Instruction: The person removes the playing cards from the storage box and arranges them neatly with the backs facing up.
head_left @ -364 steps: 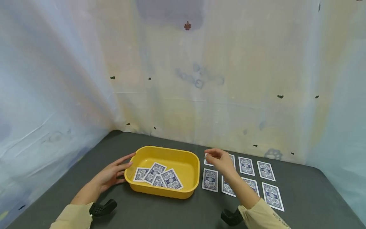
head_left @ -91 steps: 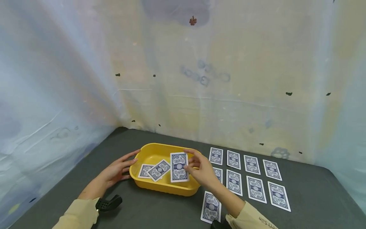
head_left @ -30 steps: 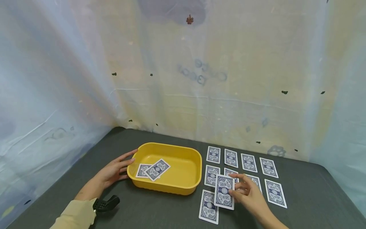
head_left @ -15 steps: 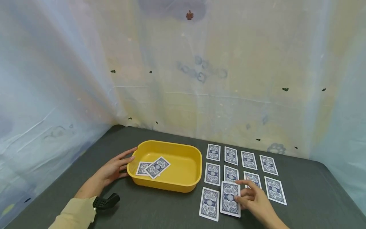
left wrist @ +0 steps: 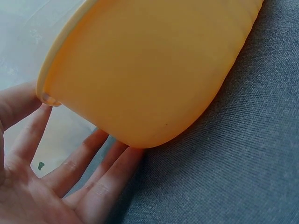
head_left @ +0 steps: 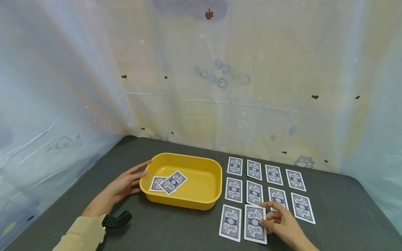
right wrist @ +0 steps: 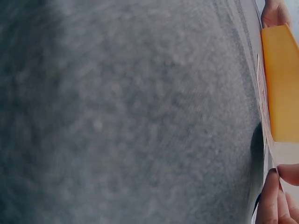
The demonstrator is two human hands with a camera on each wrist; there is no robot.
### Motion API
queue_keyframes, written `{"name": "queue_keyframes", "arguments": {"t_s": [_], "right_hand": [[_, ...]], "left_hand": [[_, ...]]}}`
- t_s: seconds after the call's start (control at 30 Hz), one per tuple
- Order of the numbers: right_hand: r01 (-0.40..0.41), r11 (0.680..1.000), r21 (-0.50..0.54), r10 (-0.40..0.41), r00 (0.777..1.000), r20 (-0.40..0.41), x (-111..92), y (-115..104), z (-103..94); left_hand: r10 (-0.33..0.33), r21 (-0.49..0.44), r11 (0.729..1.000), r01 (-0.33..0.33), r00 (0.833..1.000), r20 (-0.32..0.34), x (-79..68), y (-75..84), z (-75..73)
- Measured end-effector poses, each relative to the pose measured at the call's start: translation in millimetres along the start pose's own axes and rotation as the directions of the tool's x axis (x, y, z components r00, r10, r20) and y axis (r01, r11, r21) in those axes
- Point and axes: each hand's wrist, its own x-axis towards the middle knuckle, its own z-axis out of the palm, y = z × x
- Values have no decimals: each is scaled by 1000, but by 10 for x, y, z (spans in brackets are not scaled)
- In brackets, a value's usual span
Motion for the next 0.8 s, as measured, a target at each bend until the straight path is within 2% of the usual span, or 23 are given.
{"name": "queue_keyframes", "arguments": {"t_s": [0.27,0.37,0.8], "right_hand": [[16,999,-32,-16,1000,24,-6,38,-10],[0,999,-53,1,1000,25,-9,52,-7],[-52,975,-218,39,997,-65,-25,-4,39]], "left_hand": [[-3,-6,1000,3,1000,-2,-8,17,6],[-6,-6,1000,6,1000,1,-13,23,4],[-11,-3,1000,11,1000,11,-35,50,6]]}}
